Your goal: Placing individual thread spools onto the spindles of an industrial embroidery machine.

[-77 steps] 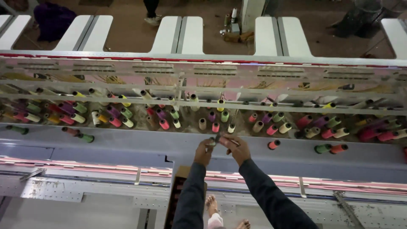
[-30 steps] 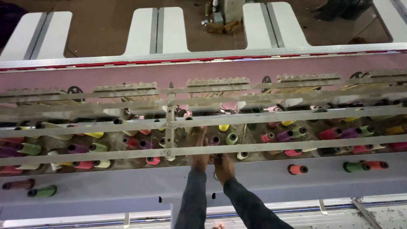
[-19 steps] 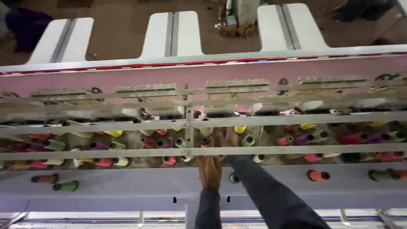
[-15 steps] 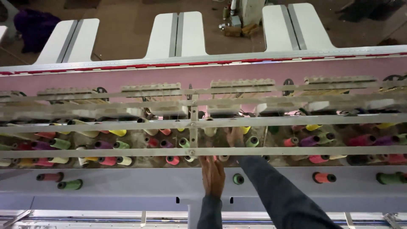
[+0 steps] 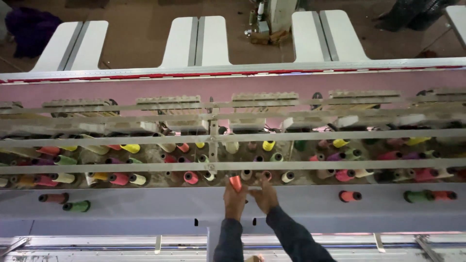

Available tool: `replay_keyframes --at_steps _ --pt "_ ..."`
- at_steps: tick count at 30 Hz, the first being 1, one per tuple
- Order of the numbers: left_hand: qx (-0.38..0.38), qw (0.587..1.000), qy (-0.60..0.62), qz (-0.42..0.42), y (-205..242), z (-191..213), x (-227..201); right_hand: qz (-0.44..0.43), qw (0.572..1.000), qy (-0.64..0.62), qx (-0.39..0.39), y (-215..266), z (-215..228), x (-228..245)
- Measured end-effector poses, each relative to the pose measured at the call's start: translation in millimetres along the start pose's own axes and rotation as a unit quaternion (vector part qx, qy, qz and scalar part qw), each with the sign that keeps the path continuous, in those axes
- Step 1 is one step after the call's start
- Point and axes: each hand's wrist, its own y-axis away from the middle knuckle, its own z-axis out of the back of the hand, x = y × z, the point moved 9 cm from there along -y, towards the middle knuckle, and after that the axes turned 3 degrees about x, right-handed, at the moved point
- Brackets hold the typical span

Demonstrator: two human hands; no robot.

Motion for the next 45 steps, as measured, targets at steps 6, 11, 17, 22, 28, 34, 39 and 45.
replay_keyframes --at_steps 6,11,17,22,28,34,39,45 --pt "0.047 0.981 0.149 0.114 -4 -26 85 -0.248 0.805 -0.533 0.076 62 45 32" --pt "0.202 0.929 0.282 0.127 49 -46 58 -0.432 0.646 -0.612 0.145 105 48 48" --pt "0.234 0.934 0.241 0.12 95 -46 17 -0.388 0.664 -0.59 0.248 101 122 86" --pt "0.192 0.917 0.335 0.097 95 -31 5 -0.266 0.829 -0.302 0.387 106 162 82" --pt "0.203 0.884 0.41 0.094 65 -14 28 -0.045 0.924 -0.154 0.347 98 191 44" --pt "0.182 0.915 0.349 0.09 94 27 7 -0.234 0.838 -0.369 0.327 109 228 -19" --pt "0.2 0.928 0.31 0.051 94 33 12 -0.516 0.684 -0.506 0.095 144 173 -175" --pt "0.181 0.969 0.165 -0.008 87 35 11 -0.363 0.873 -0.322 -0.048 98 232 -109"
